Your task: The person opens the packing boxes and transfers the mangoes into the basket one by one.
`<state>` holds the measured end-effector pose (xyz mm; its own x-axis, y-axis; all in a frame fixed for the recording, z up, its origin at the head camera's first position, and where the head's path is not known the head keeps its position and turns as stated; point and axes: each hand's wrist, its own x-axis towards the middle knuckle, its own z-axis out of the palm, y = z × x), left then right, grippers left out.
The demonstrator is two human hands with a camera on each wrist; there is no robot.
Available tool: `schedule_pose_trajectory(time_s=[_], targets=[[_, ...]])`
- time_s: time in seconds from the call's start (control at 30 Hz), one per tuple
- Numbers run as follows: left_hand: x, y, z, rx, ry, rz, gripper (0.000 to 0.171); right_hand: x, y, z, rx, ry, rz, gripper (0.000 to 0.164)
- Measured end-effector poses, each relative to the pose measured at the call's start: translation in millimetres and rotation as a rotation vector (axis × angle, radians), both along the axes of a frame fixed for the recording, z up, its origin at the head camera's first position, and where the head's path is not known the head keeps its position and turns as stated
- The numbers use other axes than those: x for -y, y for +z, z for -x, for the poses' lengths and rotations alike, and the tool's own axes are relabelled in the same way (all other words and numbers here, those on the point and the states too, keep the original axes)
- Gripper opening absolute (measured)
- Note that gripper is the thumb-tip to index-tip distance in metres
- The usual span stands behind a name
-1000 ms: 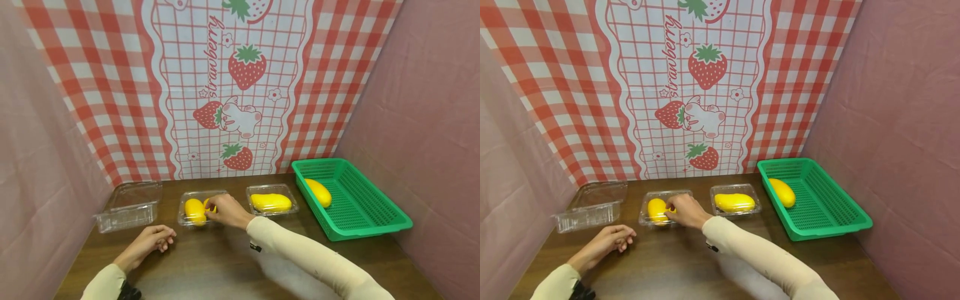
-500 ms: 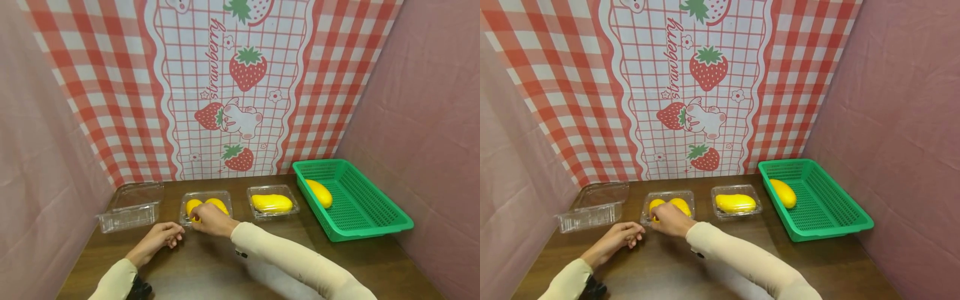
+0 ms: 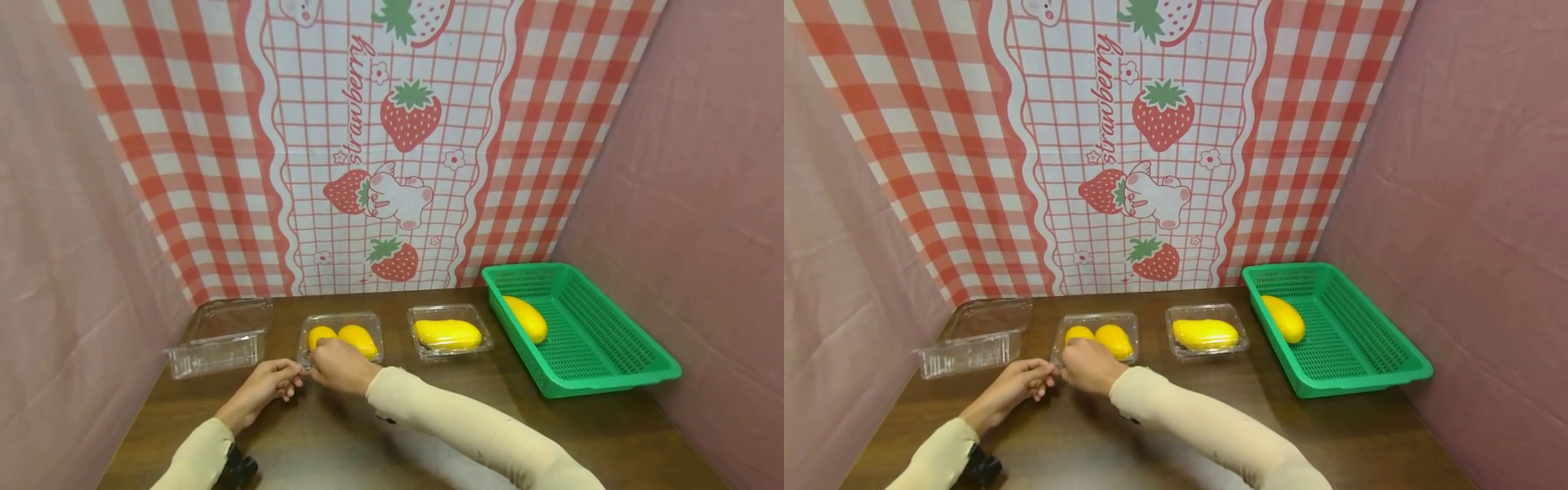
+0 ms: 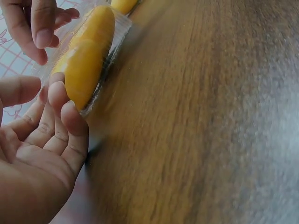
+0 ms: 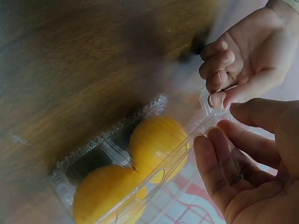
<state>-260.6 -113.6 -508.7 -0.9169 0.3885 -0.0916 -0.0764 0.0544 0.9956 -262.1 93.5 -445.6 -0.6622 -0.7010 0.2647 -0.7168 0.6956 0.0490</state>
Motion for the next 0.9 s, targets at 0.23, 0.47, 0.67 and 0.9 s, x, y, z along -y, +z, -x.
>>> schedule_pose_trajectory(time_s=[0.23,0.47,0.67,0.9], targets=[[-3,-3.0,1.6,0.014,0.06,-0.015,0.028,1,-0.5,-0.8,-0.032,-0.013,-0.015,0.014],[-5,-4.3,1.9,0.03,0.085,-0.008,0.026,5,-1.5,1.9,-0.05,-0.017,-0.015,0.006],[-6,-3.6,0.2,0.014,0.058,-0.003,0.022,11,-2.1,5.6,-0.092,-0.028,-0.03,0.014],[-7,-3.3,0.0,0.013,0.065,-0.011,0.014,16,-0.2,7.1,-0.211,0.012,-0.181,0.014]])
